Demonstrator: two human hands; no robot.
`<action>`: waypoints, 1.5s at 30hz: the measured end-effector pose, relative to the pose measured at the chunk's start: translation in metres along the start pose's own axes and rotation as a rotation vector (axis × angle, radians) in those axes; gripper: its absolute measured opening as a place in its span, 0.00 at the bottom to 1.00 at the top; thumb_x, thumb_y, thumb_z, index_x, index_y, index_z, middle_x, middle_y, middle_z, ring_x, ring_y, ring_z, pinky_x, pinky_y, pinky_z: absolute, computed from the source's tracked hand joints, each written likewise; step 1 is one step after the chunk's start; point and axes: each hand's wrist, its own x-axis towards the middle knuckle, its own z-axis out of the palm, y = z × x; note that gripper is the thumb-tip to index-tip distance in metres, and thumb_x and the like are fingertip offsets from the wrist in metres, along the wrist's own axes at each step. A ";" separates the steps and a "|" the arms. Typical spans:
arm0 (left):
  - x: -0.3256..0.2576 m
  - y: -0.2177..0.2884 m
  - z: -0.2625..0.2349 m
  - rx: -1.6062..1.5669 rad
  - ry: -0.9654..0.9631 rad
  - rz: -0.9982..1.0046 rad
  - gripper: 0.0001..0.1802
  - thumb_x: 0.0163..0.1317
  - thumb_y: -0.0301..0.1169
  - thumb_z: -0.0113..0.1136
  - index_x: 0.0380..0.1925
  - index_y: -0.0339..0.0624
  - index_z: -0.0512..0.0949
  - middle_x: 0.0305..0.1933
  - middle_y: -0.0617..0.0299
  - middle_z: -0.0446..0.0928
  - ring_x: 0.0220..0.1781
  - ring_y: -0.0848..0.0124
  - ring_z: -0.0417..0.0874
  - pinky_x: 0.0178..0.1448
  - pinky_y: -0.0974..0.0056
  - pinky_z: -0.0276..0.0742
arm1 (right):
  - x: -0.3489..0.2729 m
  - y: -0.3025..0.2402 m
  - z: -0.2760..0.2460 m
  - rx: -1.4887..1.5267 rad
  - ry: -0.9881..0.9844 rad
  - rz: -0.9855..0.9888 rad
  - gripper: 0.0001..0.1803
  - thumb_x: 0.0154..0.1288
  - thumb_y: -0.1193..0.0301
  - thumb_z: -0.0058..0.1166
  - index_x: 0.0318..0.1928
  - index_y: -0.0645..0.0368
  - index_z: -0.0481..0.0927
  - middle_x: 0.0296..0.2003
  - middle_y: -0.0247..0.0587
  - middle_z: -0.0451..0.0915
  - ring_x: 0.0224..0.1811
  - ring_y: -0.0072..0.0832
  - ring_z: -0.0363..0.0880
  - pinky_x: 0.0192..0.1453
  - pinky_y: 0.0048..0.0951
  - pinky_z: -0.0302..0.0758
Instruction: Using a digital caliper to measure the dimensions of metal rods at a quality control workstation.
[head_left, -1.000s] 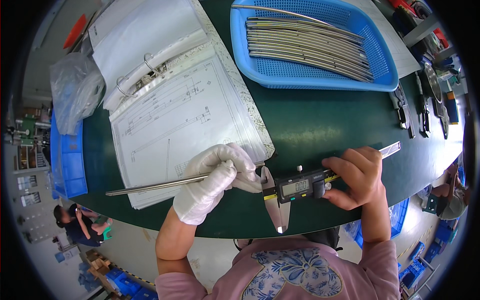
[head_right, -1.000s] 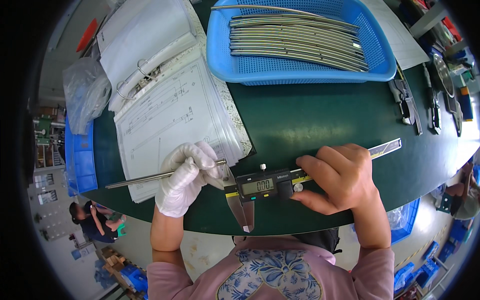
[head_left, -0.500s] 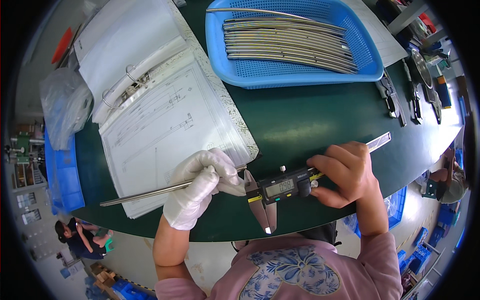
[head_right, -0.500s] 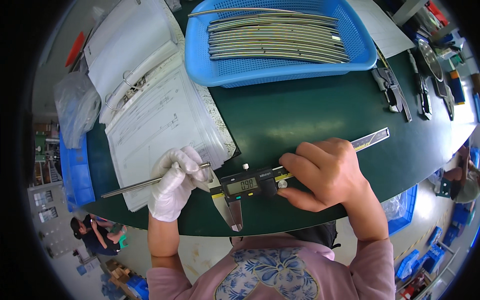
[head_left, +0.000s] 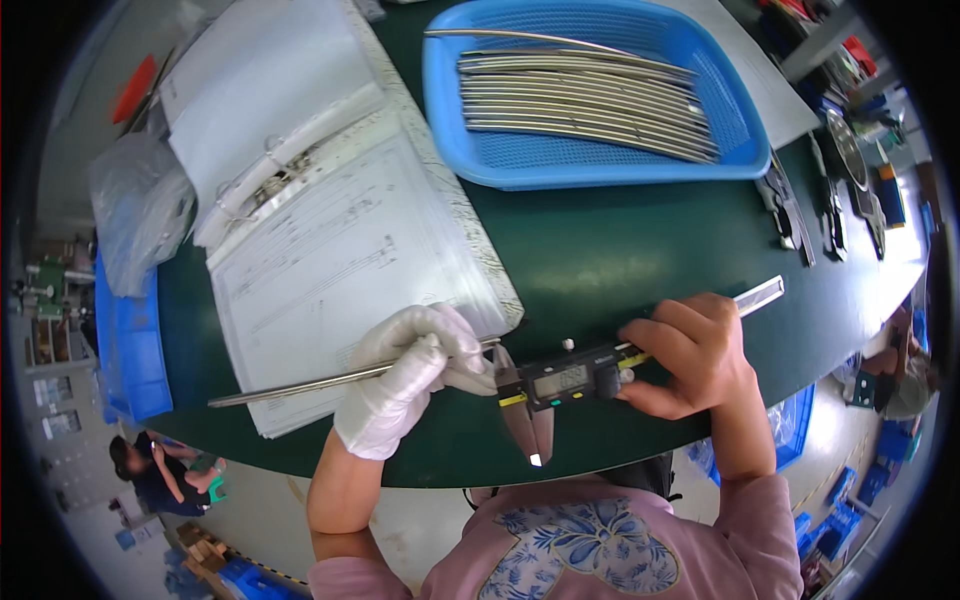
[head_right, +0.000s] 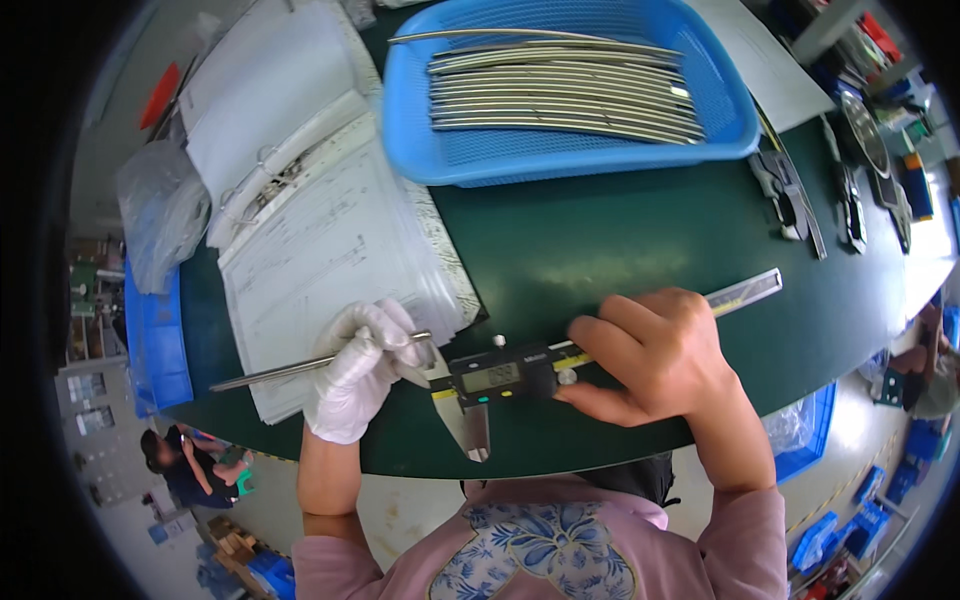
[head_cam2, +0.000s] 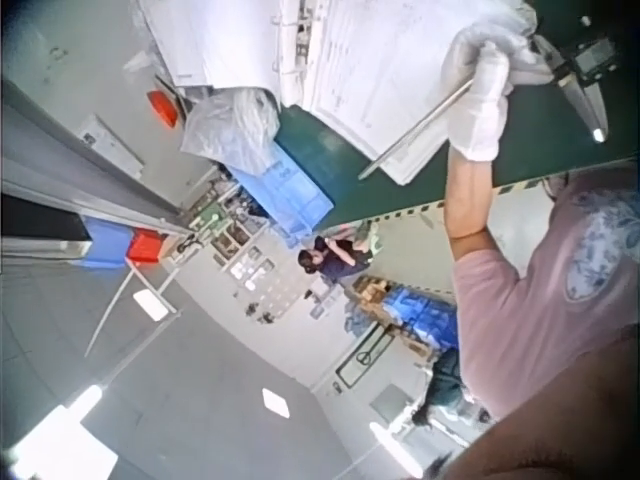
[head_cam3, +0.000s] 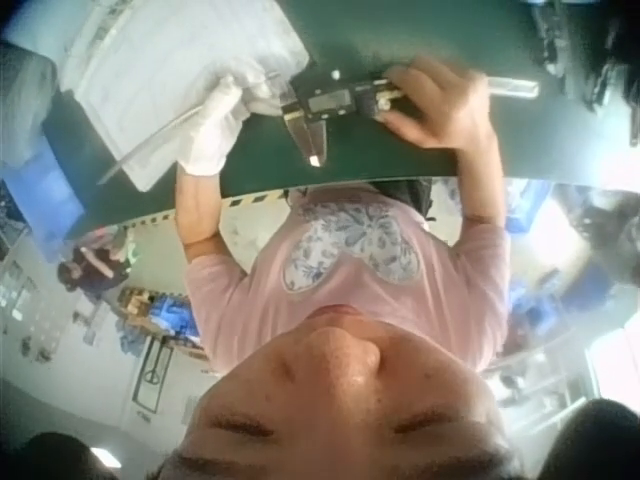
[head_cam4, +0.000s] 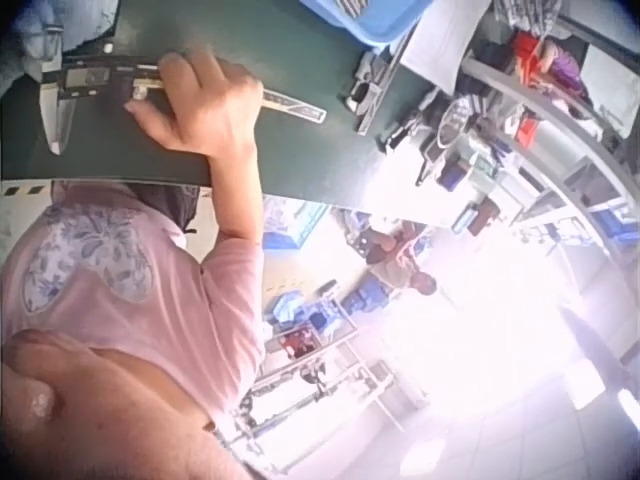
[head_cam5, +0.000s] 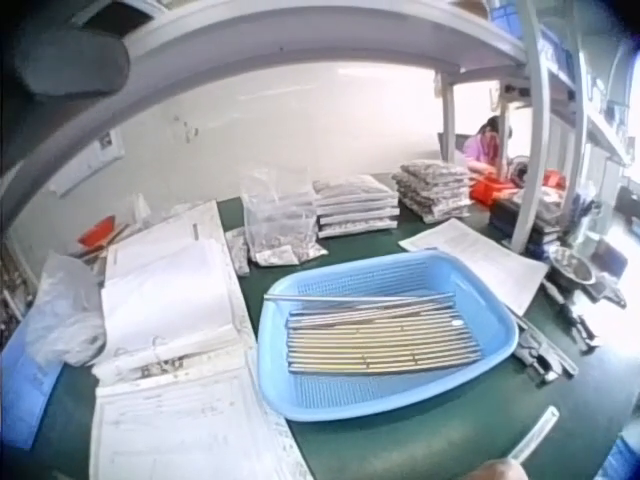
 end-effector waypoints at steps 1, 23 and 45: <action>0.000 0.003 0.003 -0.036 0.012 -0.046 0.09 0.60 0.32 0.51 0.29 0.36 0.70 0.31 0.57 0.69 0.33 0.69 0.74 0.40 0.66 0.73 | -0.001 0.000 0.001 -0.020 -0.012 0.001 0.19 0.42 0.56 0.60 0.26 0.58 0.74 0.14 0.31 0.62 0.11 0.27 0.64 0.13 0.28 0.60; 0.003 -0.005 0.007 0.046 -0.157 -0.298 0.11 0.65 0.35 0.43 0.32 0.38 0.69 0.33 0.62 0.74 0.37 0.76 0.77 0.46 0.71 0.72 | -0.012 0.002 0.003 -0.136 0.147 0.038 0.24 0.48 0.46 0.51 0.22 0.58 0.74 0.14 0.34 0.66 0.17 0.31 0.63 0.28 0.29 0.61; -0.001 0.010 0.014 0.310 0.011 -0.373 0.17 0.61 0.44 0.51 0.27 0.40 0.71 0.20 0.65 0.75 0.28 0.80 0.76 0.30 0.76 0.68 | -0.009 0.005 -0.001 -0.189 0.196 0.047 0.27 0.42 0.46 0.60 0.25 0.59 0.74 0.15 0.34 0.70 0.17 0.30 0.69 0.24 0.26 0.64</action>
